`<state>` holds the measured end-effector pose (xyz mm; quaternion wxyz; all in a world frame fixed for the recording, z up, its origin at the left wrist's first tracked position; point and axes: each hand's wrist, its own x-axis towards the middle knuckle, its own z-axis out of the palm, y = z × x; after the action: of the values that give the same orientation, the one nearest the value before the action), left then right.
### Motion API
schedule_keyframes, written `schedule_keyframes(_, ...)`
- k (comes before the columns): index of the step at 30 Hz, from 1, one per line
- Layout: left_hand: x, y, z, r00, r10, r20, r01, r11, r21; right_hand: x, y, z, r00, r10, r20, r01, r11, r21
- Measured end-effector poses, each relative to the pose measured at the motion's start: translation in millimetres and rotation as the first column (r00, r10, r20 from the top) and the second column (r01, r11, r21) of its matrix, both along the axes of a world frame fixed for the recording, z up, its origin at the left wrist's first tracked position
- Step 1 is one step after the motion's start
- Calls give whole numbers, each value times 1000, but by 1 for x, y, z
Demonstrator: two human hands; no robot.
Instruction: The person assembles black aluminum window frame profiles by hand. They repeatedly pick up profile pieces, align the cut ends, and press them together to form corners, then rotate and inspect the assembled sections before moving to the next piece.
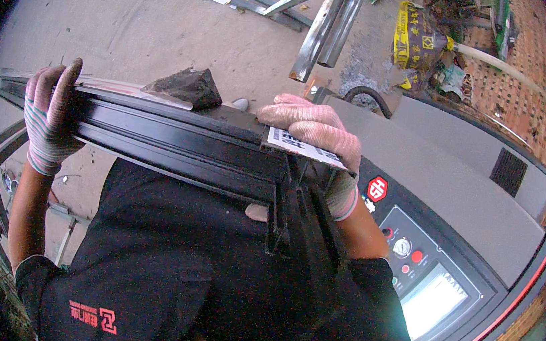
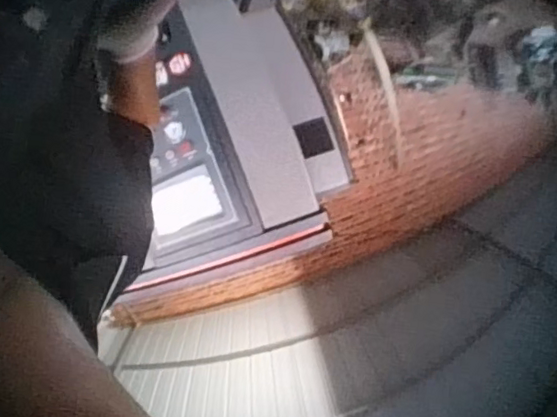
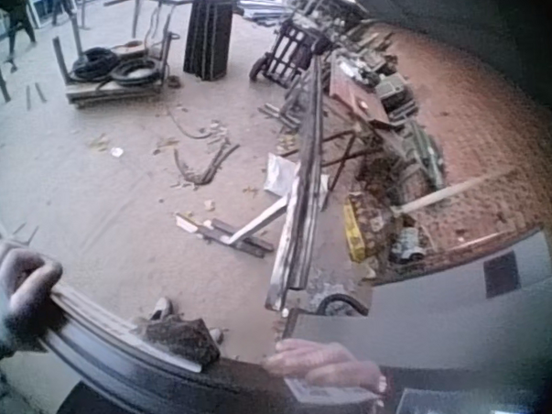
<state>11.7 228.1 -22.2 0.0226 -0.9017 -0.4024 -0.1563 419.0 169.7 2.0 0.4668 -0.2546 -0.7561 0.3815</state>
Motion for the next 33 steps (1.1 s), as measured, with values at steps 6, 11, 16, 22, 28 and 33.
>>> schedule_keyframes(6, -5, 6, 0, 999, -45, -1, 45, 999, -5, -13, -11, -3, 982, -170, -80, 159, 979, -126)
schedule_keyframes(11, -7, 10, 0, 997, -77, 8, 77, 997, -9, -13, -19, 9, 993, -110, 48, 113, 992, -64)
schedule_keyframes(16, -7, 12, 0, 994, -112, 14, 112, 994, 7, -14, -25, 6, 994, -109, 17, 110, 991, -77)
schedule_keyframes(22, -7, 16, -1, 989, -146, 38, 146, 989, 3, -20, -37, 6, 975, -212, -71, 202, 971, -126)
schedule_keyframes(28, -9, 20, -2, 983, -181, 21, 180, 983, 22, -24, -50, 25, 958, -269, 103, 283, 945, -163)
schedule_keyframes(33, -9, 21, -3, 974, -222, 35, 221, 975, 26, -32, -58, 25, 950, -308, 48, 311, 929, -199)
